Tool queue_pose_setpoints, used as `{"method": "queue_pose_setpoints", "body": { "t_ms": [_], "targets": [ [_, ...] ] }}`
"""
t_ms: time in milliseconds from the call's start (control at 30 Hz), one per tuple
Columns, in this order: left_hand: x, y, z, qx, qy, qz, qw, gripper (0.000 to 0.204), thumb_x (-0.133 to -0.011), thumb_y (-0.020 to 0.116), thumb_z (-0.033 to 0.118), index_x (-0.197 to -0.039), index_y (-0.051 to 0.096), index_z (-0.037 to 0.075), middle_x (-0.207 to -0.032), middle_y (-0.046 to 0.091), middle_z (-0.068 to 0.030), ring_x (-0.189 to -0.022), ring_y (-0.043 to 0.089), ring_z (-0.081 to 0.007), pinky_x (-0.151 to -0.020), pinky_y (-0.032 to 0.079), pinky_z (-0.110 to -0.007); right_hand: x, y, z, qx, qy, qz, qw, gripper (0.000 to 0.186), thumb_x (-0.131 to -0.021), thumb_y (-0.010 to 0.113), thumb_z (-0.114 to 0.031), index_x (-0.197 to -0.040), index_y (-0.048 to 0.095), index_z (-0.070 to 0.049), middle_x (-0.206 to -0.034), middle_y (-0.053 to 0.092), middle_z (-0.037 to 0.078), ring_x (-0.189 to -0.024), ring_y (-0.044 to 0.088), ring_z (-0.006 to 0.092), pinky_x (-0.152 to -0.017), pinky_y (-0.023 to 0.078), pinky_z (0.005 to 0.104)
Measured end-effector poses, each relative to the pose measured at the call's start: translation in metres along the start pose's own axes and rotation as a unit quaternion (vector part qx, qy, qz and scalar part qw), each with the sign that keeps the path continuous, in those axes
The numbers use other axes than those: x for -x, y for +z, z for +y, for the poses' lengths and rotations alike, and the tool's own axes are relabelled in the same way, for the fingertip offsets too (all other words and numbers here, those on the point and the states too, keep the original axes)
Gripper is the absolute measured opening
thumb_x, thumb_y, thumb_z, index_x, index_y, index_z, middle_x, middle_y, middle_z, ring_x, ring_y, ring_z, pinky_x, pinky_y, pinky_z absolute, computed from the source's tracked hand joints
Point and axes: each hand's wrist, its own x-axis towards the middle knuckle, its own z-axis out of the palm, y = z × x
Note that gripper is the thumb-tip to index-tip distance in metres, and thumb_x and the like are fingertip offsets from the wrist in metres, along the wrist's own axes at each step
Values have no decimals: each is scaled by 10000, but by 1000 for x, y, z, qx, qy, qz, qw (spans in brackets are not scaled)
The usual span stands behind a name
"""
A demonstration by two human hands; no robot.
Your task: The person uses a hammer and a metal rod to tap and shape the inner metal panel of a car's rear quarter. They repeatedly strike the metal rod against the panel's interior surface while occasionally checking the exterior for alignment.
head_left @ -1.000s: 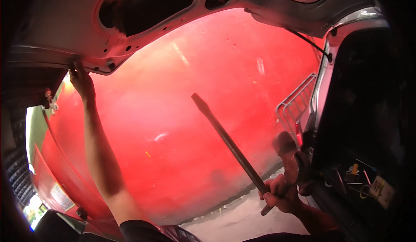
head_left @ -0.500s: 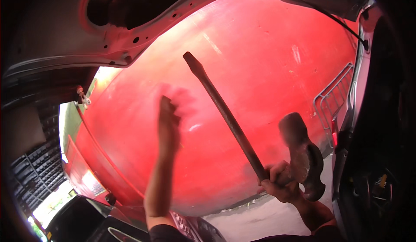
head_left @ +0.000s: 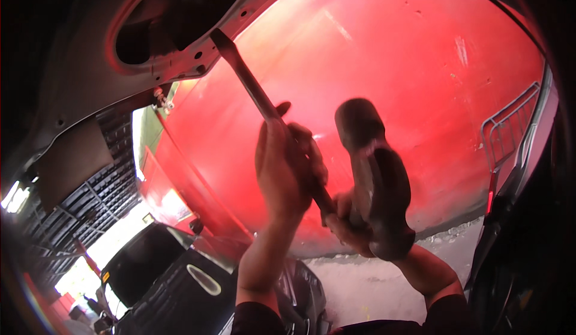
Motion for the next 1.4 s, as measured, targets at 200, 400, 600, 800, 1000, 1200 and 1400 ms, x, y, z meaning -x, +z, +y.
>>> {"method": "queue_pose_setpoints", "body": {
  "t_ms": [200, 400, 600, 800, 1000, 1200, 1400],
  "targets": [
    [-30, 16, 25, -27, 57, 72, 995, 285, -1038, 403, 318, -1184, 433, 75, -728, 502, -27, -487, 453, -119, -385, 355, -277, -34, 15, -28, -167, -22, 71, 983, 164, -951, 591, -124, -1091, 571, -41, -802, 621, 27, -555, 474, 12, -458, 372, 212],
    [-59, 13, 45, -89, 26, 78, 993, 304, -1037, 402, 293, -1199, 426, 37, -744, 521, -66, -502, 483, -173, -467, 426, -327, -56, 18, -44, -34, -17, 47, 998, 223, -950, 586, -118, -1132, 540, 0, -780, 622, 24, -524, 461, 18, -433, 348, 211],
    [-85, 7, 59, -83, -20, 81, 993, 257, -981, 553, 295, -1072, 508, 59, -714, 468, -17, -565, 428, -114, -509, 367, -269, -33, 4, -24, -43, 70, 35, 996, 256, -950, 579, -128, -1143, 522, 29, -763, 624, 35, -513, 499, 40, -432, 374, 218],
    [-61, 48, 43, -288, -29, 24, 957, 87, -906, 587, 124, -898, 519, 71, -658, 462, 1, -512, 416, -98, -463, 338, -257, 27, 5, 45, -169, 143, 120, 968, 262, -925, 586, -110, -1129, 497, 27, -664, 557, 37, -459, 506, 79, -437, 461, 247],
    [-42, 70, 22, -601, 187, -200, 751, 124, -836, 642, 0, -860, 522, 14, -662, 484, -90, -586, 517, -163, -549, 425, -329, 83, -9, 87, -184, 239, 167, 939, 219, -910, 599, -90, -1071, 498, 17, -613, 499, 17, -410, 466, 87, -400, 449, 267],
    [-76, 52, 35, -683, 449, -340, 465, 174, -707, 722, 63, -723, 550, 76, -532, 455, -29, -429, 476, -179, -416, 362, -304, 113, -20, 95, -212, 278, 178, 920, 185, -880, 624, -51, -1024, 526, 11, -614, 507, 6, -407, 456, 87, -401, 429, 270],
    [-121, 44, 66, -701, 484, -400, 339, 261, -740, 759, 128, -639, 520, 100, -482, 426, -17, -405, 466, -175, -396, 343, -309, 122, -19, 91, -252, 293, 148, 910, 158, -888, 634, -56, -999, 549, 17, -638, 529, 7, -458, 495, 75, -428, 417, 247]
  ]
}}
